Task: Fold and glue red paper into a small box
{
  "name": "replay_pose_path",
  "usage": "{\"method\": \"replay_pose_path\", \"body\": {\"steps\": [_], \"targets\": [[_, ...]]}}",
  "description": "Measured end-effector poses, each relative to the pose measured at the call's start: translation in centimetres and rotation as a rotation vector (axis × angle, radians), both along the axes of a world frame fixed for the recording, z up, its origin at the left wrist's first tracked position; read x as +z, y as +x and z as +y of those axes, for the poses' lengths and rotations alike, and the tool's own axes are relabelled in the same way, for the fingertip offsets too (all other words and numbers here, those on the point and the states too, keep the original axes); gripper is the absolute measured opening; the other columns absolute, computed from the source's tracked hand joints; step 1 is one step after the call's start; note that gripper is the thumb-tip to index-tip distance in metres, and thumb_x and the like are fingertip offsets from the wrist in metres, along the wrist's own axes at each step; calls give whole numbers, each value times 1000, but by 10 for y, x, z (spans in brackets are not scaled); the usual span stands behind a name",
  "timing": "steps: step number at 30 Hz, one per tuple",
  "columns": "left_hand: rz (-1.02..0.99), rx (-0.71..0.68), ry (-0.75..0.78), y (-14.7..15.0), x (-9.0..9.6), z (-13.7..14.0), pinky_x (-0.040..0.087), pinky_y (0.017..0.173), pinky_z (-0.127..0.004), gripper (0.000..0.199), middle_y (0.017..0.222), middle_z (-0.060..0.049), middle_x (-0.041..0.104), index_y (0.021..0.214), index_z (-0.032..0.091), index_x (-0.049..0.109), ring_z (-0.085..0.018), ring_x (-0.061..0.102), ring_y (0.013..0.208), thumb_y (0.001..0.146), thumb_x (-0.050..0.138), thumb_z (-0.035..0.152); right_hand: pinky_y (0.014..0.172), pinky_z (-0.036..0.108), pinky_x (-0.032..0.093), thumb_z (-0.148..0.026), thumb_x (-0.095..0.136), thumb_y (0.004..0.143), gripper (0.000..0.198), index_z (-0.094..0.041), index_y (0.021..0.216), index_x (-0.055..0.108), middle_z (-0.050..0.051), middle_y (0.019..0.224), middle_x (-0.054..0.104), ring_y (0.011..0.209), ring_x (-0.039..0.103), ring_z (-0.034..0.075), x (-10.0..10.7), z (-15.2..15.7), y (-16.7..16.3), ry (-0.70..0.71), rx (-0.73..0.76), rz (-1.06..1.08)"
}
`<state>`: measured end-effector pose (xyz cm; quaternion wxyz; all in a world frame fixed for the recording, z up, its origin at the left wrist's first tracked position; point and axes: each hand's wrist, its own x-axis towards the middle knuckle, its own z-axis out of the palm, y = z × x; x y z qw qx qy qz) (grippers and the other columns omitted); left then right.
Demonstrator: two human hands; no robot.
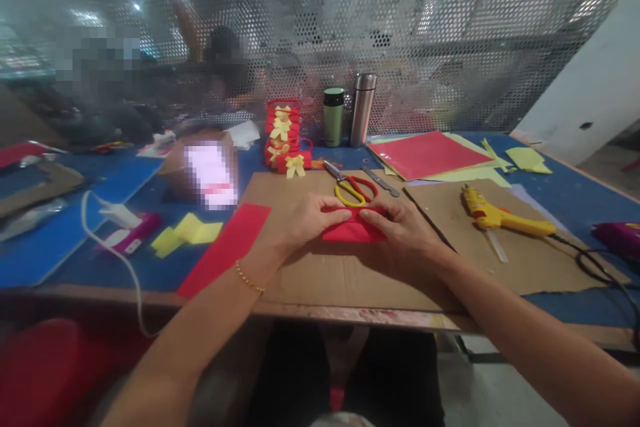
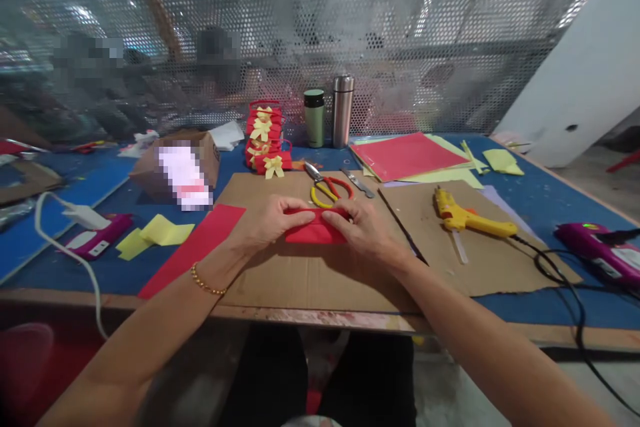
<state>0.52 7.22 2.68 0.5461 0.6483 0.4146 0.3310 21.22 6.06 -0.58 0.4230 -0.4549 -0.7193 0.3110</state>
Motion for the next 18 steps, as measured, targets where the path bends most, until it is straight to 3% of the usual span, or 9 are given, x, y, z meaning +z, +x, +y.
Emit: {"method": "replay_pose_path", "body": {"steps": [8, 13, 18], "targets": [[94, -39, 97, -1, 1, 3, 43, 66, -26, 23, 81, -4, 72, 84, 15, 79, -15, 59, 74, 80, 69, 36, 60, 29, 39, -60, 57, 93, 45, -20, 79, 71, 2, 71, 62, 67, 53, 16, 0, 3, 1, -41, 65, -43], [133, -99, 137, 5, -4, -2, 42, 64, -25, 18, 75, -3, 68, 78, 15, 76, -13, 55, 72, 82, 64, 27, 59, 28, 33, -53, 50, 96, 45, -21, 65, 60, 1, 63, 56, 62, 49, 15, 3, 2, 0, 70, 73, -182], [149, -139, 81, 4, -12, -1, 38, 62, -26, 22, 78, -3, 64, 79, 14, 71, -13, 51, 70, 87, 64, 33, 60, 29, 34, -50, 48, 95, 43, -22, 63, 56, 2, 61, 57, 59, 49, 15, -4, 6, 0, 133, 67, -277]]}}
